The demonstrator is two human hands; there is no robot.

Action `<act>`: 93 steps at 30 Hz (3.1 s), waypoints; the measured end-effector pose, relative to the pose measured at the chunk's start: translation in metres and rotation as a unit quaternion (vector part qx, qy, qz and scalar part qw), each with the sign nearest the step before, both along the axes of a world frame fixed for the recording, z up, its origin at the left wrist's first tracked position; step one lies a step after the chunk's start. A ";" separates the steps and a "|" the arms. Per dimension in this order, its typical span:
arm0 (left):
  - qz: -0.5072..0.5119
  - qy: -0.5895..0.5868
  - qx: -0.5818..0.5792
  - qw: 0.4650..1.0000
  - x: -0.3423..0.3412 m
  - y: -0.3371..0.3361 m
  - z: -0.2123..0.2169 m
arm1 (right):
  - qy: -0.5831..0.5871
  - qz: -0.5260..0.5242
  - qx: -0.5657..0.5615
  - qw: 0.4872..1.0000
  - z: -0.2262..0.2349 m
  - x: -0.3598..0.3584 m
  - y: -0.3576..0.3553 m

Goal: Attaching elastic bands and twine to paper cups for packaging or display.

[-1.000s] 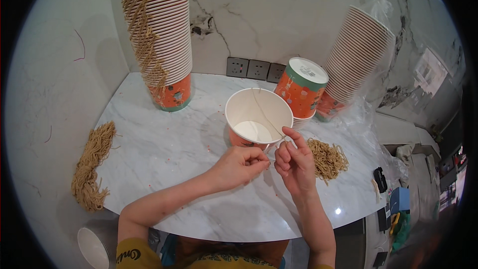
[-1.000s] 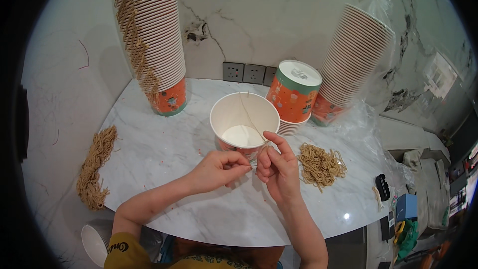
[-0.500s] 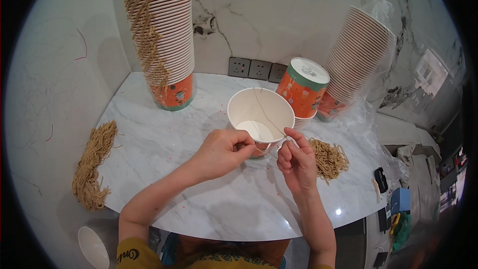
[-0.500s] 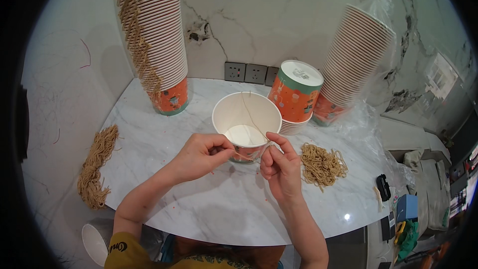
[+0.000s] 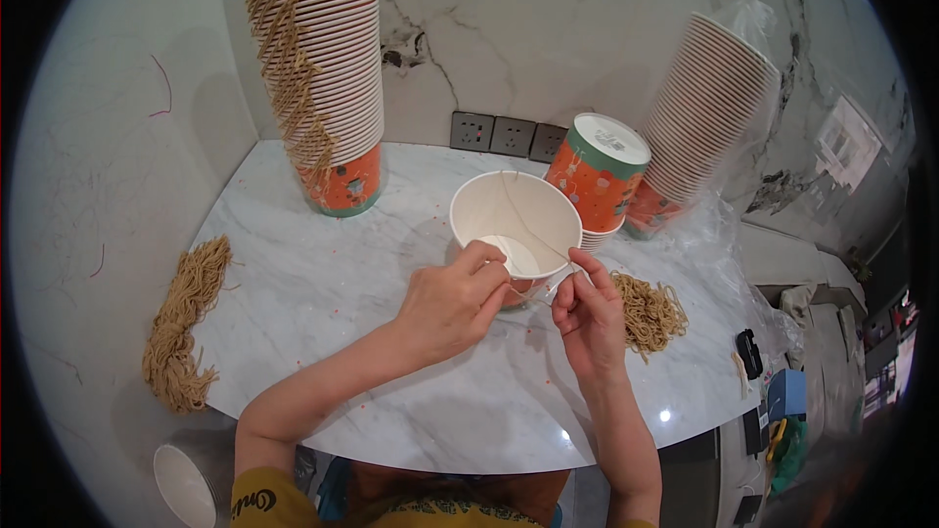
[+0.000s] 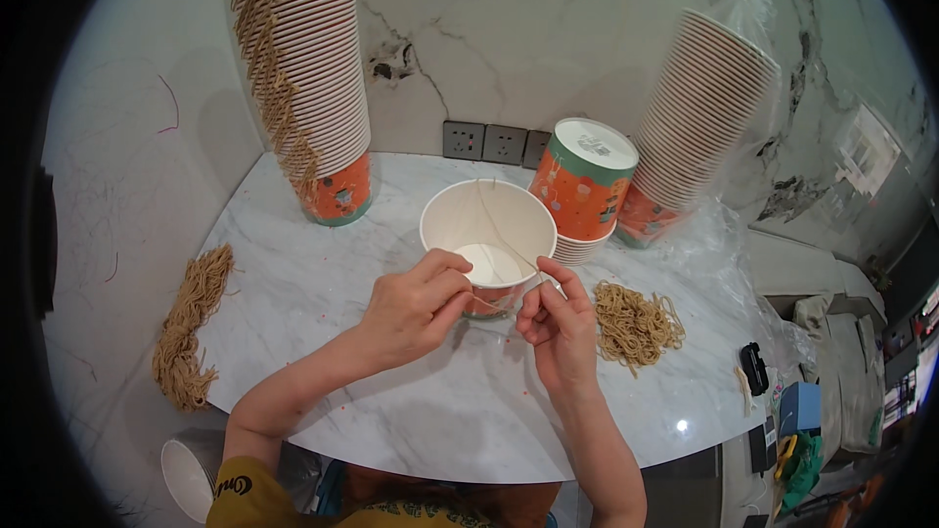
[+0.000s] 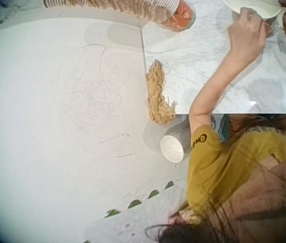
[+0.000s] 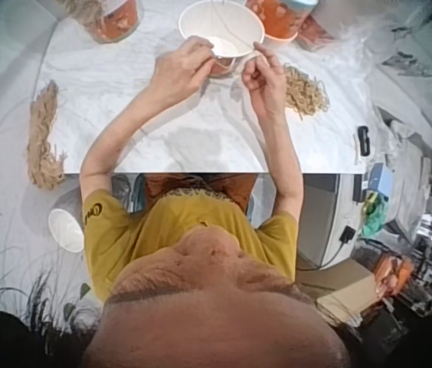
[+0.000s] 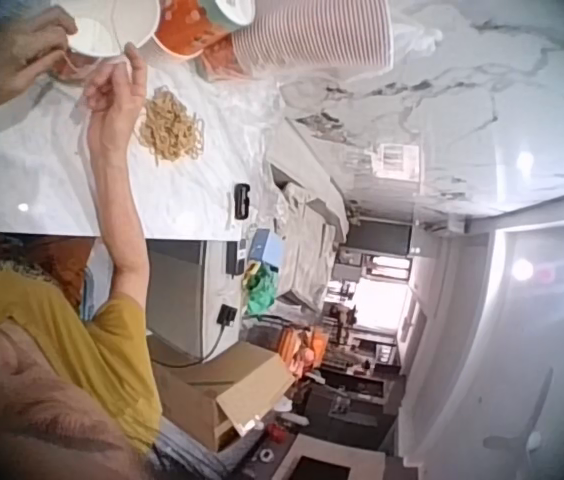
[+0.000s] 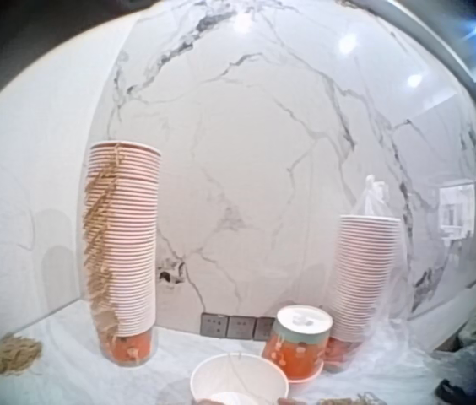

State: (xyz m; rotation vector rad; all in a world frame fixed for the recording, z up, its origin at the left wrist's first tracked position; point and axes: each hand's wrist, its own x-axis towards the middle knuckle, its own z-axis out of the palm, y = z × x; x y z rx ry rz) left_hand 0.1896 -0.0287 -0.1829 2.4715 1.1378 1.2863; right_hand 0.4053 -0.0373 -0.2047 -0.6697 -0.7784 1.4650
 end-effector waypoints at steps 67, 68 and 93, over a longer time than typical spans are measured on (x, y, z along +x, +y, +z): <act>-0.088 -0.038 -0.220 0.971 -0.032 0.001 0.039 | -0.077 -0.189 0.116 0.972 -0.047 0.358 0.257; -0.097 -0.029 -0.228 0.968 -0.033 0.004 0.037 | -0.076 -0.188 0.117 0.972 -0.048 0.359 0.264; -0.070 -0.045 -0.218 0.972 -0.024 0.004 0.024 | -0.090 0.246 0.081 0.962 0.009 0.118 0.195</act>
